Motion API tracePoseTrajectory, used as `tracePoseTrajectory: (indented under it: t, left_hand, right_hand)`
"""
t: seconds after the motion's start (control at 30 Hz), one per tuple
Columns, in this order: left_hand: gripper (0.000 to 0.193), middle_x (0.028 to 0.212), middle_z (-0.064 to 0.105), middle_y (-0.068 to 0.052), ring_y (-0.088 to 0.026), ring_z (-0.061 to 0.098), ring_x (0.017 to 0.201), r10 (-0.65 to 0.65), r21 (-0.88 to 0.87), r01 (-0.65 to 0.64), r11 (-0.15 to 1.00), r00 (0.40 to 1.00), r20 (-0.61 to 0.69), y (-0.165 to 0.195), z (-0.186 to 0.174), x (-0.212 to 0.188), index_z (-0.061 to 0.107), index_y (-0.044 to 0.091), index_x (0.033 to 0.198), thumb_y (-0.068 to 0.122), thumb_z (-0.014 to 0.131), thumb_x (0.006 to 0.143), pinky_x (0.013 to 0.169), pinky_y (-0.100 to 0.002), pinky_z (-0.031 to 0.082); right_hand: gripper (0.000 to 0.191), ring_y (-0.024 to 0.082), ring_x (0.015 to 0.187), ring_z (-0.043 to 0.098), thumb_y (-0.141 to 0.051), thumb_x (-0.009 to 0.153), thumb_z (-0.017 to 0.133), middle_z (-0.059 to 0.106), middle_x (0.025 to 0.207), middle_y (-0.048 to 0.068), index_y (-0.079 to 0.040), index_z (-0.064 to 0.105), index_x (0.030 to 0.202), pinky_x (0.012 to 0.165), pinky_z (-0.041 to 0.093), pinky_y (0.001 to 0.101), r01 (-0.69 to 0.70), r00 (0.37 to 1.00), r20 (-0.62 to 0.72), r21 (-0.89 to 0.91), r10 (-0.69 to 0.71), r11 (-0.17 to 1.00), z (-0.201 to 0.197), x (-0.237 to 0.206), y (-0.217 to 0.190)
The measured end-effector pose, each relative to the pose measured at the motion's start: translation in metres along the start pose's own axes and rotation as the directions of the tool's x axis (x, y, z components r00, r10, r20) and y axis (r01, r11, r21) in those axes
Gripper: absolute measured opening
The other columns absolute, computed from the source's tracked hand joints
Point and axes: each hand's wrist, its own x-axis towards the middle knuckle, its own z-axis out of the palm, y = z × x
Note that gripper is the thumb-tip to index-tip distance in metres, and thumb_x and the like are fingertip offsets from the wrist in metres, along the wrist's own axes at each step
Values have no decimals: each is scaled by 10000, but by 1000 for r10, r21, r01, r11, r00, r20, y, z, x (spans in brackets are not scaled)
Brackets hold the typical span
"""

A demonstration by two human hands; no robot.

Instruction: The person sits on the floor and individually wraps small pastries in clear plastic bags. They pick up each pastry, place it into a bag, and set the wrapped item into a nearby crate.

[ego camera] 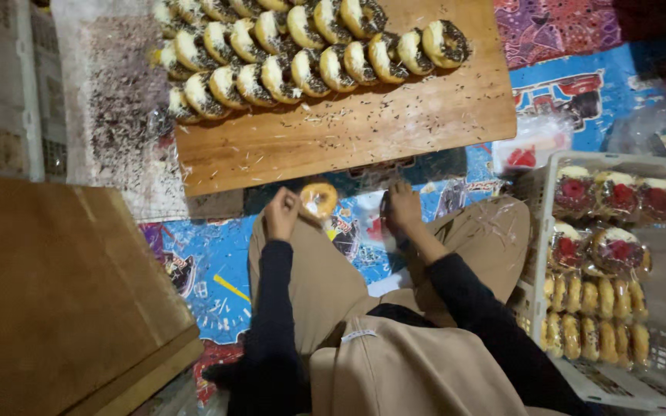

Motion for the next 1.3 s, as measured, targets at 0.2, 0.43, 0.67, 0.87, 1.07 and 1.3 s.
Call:
tracePoseTrajectory:
  t: [0.2, 0.43, 0.67, 0.87, 1.07, 1.3]
  left_hand:
    - [358, 1062, 638, -233, -444, 607, 1025, 146, 612, -42, 789, 982, -120, 28, 18, 13, 683, 15, 1092, 124, 768, 762, 854, -521, 509]
    - [494, 1203, 656, -276, -409, 599, 1135, 105, -194, -75, 978, 983, 148, 79, 135, -47, 618, -98, 1221, 281, 720, 920, 976, -487, 486]
    - [123, 1407, 555, -235, -320, 442, 1444, 779, -22, -778, 627, 628, 0, 163, 170, -90, 657, 207, 1035, 189, 611, 922, 1038, -546, 448]
    - [213, 1018, 687, -43, -156, 634, 889, -359, -991, 121, 58, 929, 93, 125, 113, 24, 693, 106, 1127, 296, 730, 1035, 700, -265, 533]
    - [202, 1073, 736, -100, -233, 697, 985, -343, -977, -141, -160, 936, -79, 68, 23, 27, 677, 105, 1048, 299, 695, 997, 890, -385, 560]
    - [307, 1165, 713, -166, -317, 645, 1182, -327, -979, -36, -199, 944, 31, 50, 5, -28, 679, 36, 1089, 334, 673, 1012, 1046, -465, 515]
  right_hand:
    - [146, 260, 909, 663, -264, 824, 661, 695, 910, 70, -184, 733, 726, 850, 408, 485, -14, 916, 400, -24, 22, 1000, -4, 9, -13]
    - [213, 202, 1007, 641, -189, 860, 633, 726, 1013, 1, -172, 751, 1038, 977, 402, 492, 409, 906, 157, -83, -394, 909, -30, -47, 13]
    - [627, 339, 1448, 392, -296, 910, 666, 419, 1504, 77, -133, 334, 1416, 1198, 248, 583, -5, 999, 47, 397, -15, 918, -81, -44, 53]
    - [817, 417, 1324, 468, -525, 876, 754, 488, 1418, 224, -27, 411, 1426, 1111, 351, 539, 147, 896, 206, 699, -393, 700, -112, 65, 26]
    - [1334, 601, 1168, 478, -734, 683, 871, 447, 1267, 506, 19, 195, 1553, 974, 421, 571, -624, 704, -182, 304, 686, 720, -112, 238, 96]
    - [1332, 453, 1273, 535, -452, 688, 967, 565, 1391, 282, -96, 113, 1647, 1104, 454, 501, -466, 755, -269, 422, 598, 778, -103, 214, 139]
